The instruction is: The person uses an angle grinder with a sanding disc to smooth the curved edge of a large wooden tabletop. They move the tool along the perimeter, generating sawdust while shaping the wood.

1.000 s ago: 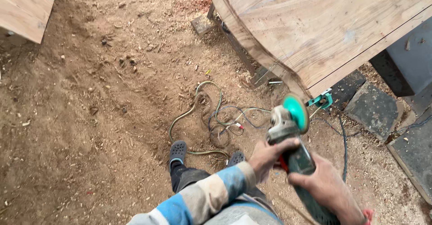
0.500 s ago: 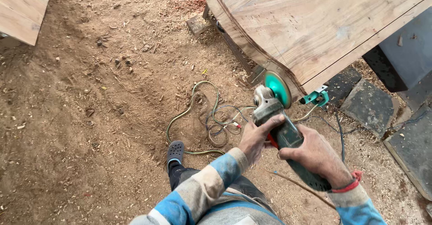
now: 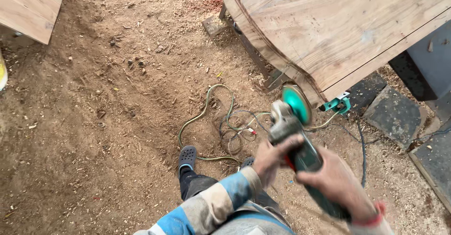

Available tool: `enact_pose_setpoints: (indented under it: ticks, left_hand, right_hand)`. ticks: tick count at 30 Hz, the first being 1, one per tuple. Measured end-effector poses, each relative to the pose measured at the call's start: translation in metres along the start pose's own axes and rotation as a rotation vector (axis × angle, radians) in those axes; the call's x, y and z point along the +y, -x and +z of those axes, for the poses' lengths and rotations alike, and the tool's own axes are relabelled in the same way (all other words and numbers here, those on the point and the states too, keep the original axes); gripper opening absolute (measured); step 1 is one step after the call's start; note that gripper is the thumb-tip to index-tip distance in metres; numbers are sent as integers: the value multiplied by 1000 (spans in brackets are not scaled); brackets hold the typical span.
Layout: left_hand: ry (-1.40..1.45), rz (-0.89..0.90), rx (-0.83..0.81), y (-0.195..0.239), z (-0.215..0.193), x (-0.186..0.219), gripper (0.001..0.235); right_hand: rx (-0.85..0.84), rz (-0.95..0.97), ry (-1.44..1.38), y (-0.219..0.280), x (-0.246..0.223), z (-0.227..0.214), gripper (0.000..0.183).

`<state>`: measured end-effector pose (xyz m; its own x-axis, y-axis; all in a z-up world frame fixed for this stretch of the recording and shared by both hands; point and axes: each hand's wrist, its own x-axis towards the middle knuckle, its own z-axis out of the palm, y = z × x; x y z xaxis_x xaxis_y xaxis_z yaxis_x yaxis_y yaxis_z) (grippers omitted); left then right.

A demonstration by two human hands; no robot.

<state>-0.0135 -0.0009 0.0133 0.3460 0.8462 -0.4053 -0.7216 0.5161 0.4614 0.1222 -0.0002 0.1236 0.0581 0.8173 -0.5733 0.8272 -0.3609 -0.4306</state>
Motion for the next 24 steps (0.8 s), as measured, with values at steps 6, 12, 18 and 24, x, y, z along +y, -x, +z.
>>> enact_pose_setpoints:
  ticks: [6, 12, 18, 24]
  left_hand:
    - [-12, 122, 86, -40, -20, 28, 56]
    - [13, 163, 16, -60, -13, 17, 62]
    - [42, 48, 72, -45, 16, -21, 65]
    - [-92, -179, 44, -16, 24, -48, 55]
  right_hand:
    - [-67, -97, 212, -56, -44, -16, 58]
    - [-71, -94, 249, -67, -33, -31, 59]
    - [-39, 52, 194, -37, 2, -40, 55]
    - [-35, 161, 35, 0, 60, -23, 51]
